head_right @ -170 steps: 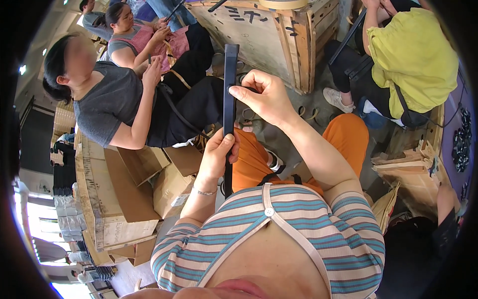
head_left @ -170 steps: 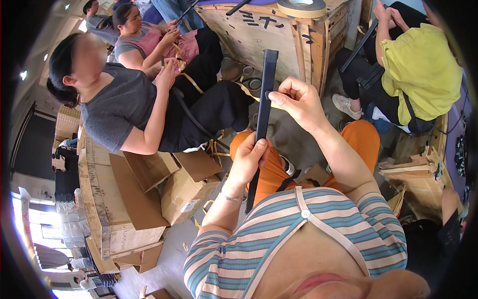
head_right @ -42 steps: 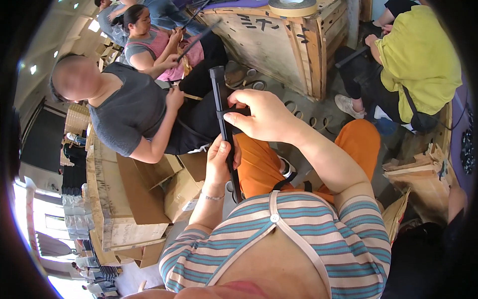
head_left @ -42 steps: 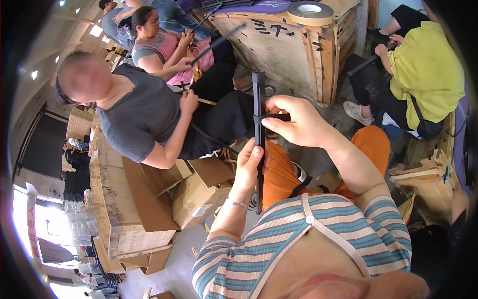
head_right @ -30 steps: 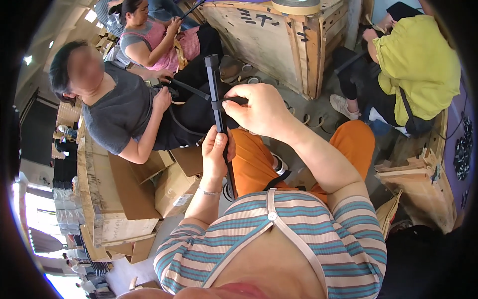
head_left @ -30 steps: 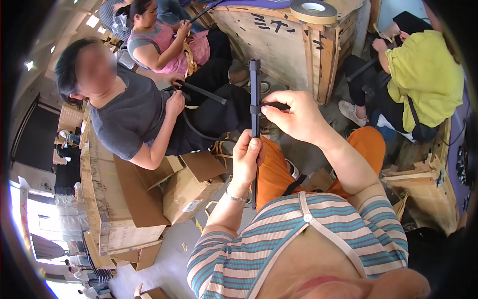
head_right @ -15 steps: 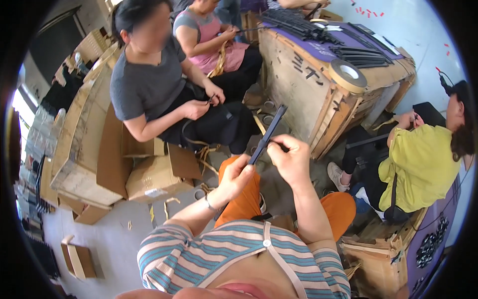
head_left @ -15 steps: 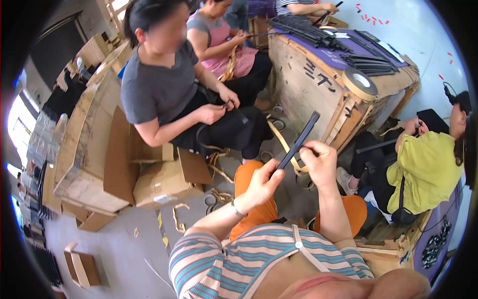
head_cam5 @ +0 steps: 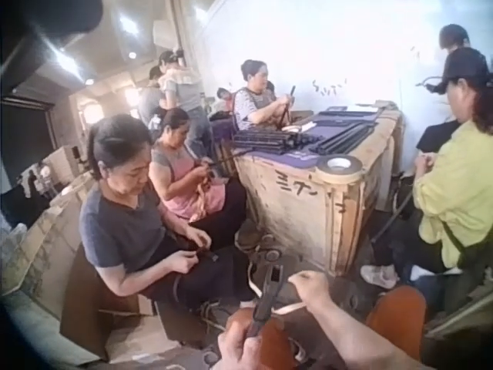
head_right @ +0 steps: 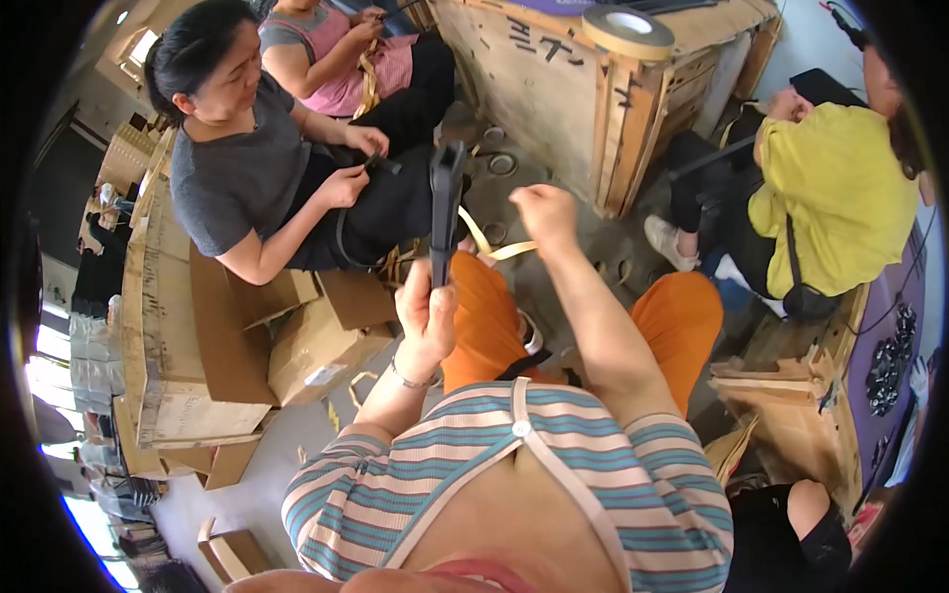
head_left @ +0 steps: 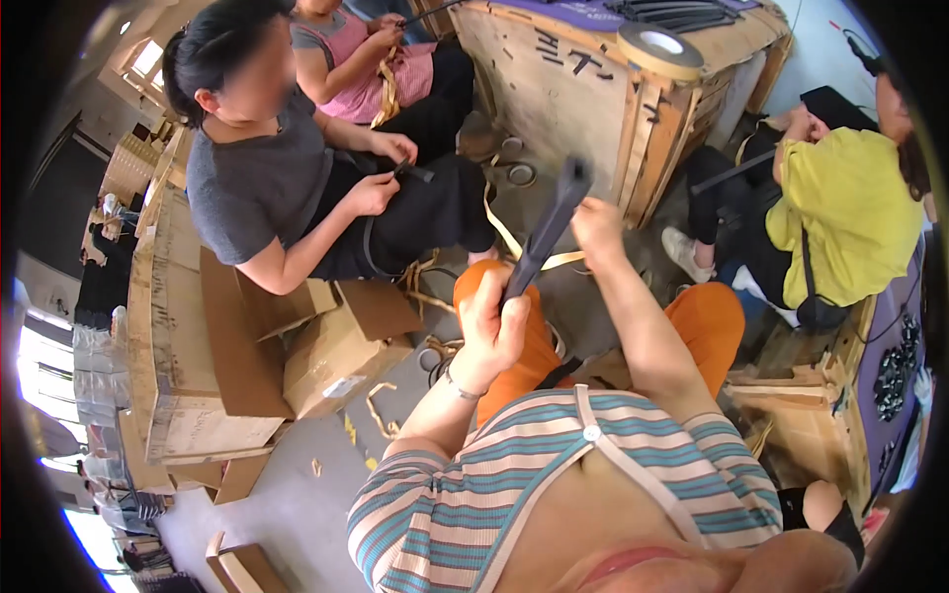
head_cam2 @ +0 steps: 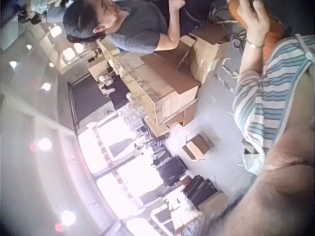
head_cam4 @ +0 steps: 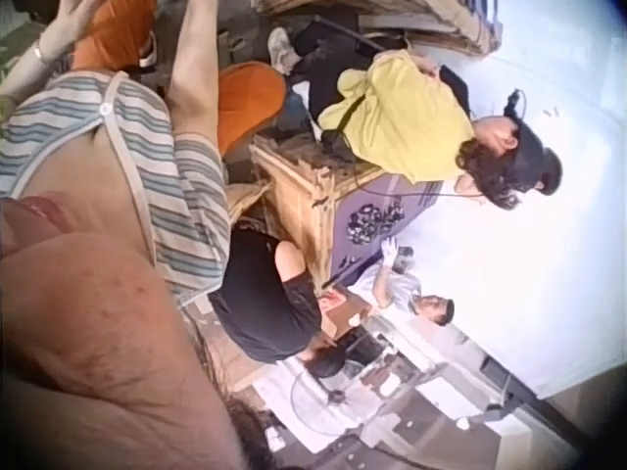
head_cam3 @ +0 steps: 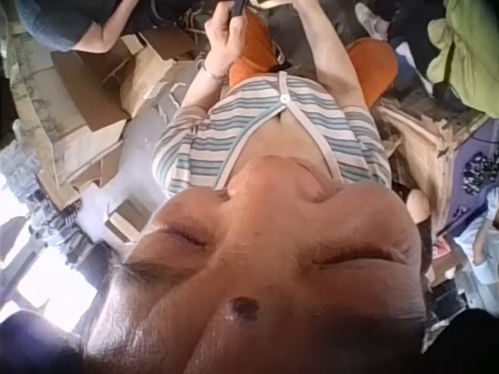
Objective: Apply strips of adhesive tape to black plastic rails as part of an assembly process.
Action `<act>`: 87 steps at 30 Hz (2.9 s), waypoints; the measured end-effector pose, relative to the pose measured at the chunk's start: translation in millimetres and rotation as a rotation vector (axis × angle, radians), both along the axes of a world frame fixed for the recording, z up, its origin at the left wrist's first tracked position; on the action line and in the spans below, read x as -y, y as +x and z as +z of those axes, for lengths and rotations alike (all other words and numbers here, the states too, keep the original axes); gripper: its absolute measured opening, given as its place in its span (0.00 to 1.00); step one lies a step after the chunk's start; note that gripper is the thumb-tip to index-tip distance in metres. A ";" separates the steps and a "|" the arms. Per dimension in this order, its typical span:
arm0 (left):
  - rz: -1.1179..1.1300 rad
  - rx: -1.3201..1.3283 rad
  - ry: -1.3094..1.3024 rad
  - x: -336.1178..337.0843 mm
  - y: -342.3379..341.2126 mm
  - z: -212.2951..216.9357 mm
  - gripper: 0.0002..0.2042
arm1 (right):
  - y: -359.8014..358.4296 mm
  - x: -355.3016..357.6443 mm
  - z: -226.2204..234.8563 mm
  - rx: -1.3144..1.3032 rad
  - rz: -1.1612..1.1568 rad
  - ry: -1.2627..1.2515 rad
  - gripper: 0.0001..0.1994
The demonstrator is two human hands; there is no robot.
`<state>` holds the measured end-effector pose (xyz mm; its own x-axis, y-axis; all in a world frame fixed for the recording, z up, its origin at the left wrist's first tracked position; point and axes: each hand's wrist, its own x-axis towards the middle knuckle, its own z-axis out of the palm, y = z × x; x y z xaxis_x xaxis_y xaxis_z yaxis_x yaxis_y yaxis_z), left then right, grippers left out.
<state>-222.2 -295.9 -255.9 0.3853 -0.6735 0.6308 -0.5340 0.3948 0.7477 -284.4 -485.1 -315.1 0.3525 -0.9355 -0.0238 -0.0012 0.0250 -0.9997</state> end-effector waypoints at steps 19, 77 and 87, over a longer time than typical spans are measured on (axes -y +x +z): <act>-0.685 -0.968 0.334 -4.0 1.3 24.2 0.18 | -28.1 -68.2 113.1 0.570 0.430 -0.192 0.24; -0.137 -0.398 0.245 18.6 -15.0 20.2 0.05 | -71.4 -56.2 114.8 0.107 0.416 -0.808 0.13; -0.085 -0.320 0.298 16.4 -12.4 22.6 0.07 | -96.8 -6.3 98.1 0.362 0.171 -0.168 0.09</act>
